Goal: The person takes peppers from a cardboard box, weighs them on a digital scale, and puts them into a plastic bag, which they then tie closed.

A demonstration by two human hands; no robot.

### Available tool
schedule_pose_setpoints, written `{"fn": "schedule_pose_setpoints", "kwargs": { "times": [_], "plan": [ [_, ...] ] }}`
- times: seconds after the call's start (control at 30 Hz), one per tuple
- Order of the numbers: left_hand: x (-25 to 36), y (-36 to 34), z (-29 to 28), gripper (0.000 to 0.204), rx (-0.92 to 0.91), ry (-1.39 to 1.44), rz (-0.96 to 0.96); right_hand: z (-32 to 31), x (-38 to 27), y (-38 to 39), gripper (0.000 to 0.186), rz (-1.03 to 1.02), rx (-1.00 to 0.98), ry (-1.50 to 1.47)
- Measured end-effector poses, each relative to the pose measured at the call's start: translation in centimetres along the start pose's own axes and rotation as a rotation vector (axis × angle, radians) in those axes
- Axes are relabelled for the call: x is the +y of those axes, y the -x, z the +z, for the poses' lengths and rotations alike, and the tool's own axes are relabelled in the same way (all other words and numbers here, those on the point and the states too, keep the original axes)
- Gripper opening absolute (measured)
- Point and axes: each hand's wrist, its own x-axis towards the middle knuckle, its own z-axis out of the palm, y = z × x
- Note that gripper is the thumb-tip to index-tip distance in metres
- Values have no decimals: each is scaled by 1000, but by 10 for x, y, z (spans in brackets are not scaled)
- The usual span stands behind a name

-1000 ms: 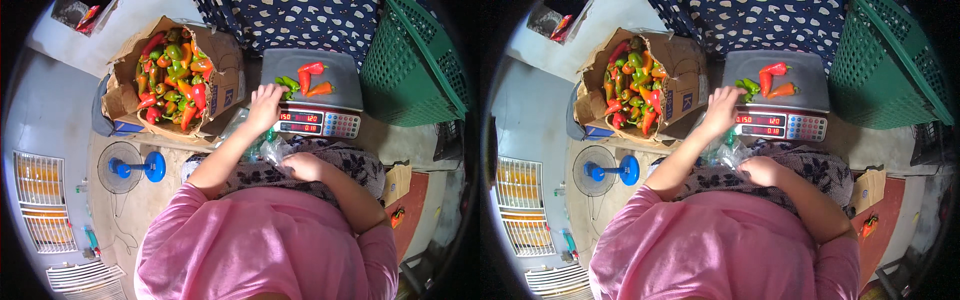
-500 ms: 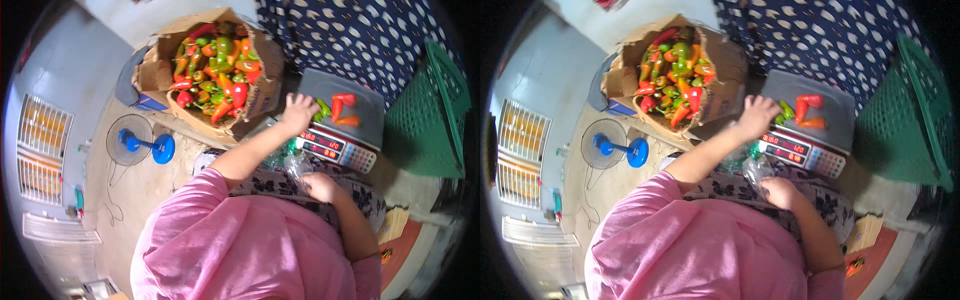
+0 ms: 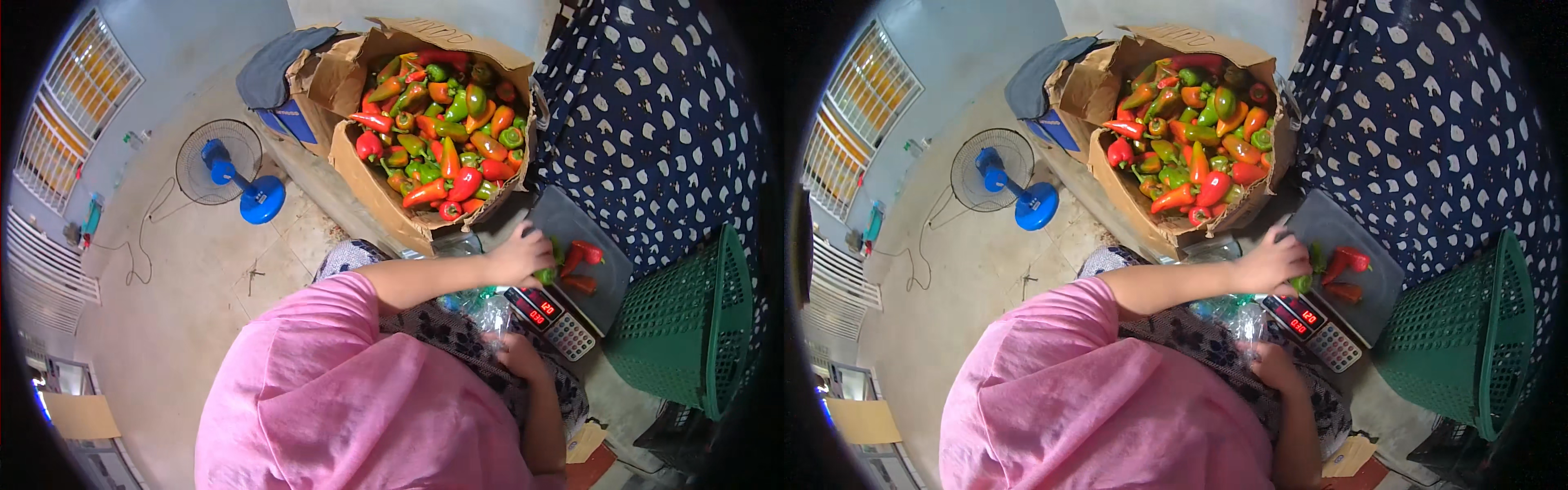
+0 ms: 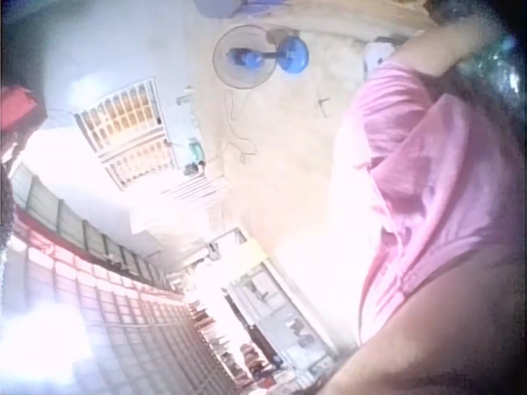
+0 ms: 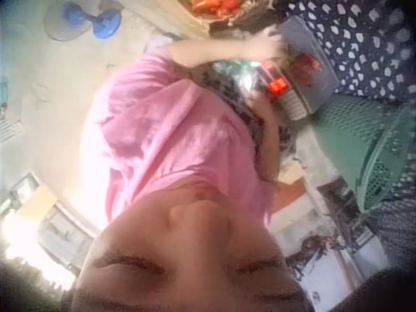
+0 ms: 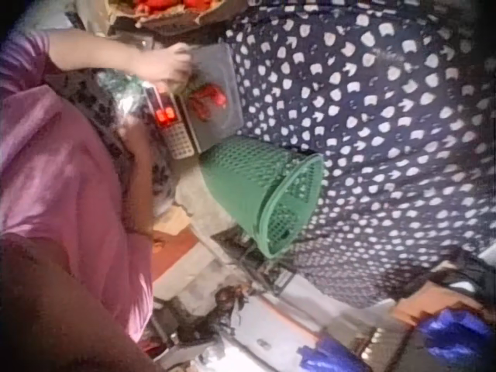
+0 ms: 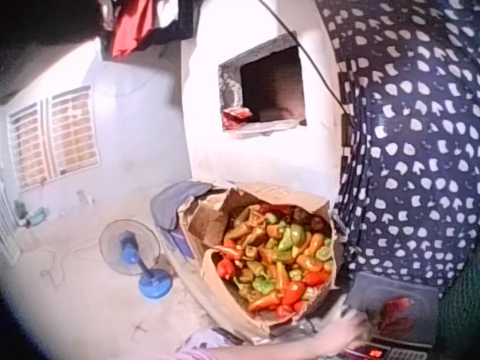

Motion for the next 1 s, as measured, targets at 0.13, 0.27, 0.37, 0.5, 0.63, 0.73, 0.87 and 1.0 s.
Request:
{"fn": "schedule_pose_setpoints", "kwargs": {
  "times": [0.13, 0.27, 0.37, 0.5, 0.63, 0.73, 0.87, 1.0],
  "plan": [
    [31, 13, -62, 47, 121, 238, 31, -4, -17, -3, 47, 66, -39, -72],
    [22, 30, -116, 46, 353, 312, -36, 4, -4, -7, 41, -10, 6, -9],
    [-7, 38, -147, 42, 536, 359, -155, 6, 0, -7, 42, 73, -25, -51],
    [-28, 30, -152, 37, 937, 1172, -495, 10, 6, -1, 43, -46, 64, -71],
    [-6, 42, -138, 33, 582, 738, -500, 8, 11, -10, 44, -130, 84, 45],
    [26, 15, -107, 38, 126, 511, -196, 1, -6, -8, 43, -82, 24, -4],
    [4, -25, -9, 31, -18, 238, -19, 0, -4, -1, 43, -15, 21, -59],
    [-39, -36, 57, 30, -89, 145, 89, 4, 12, -5, 45, -51, 11, -90]
  ]
}}
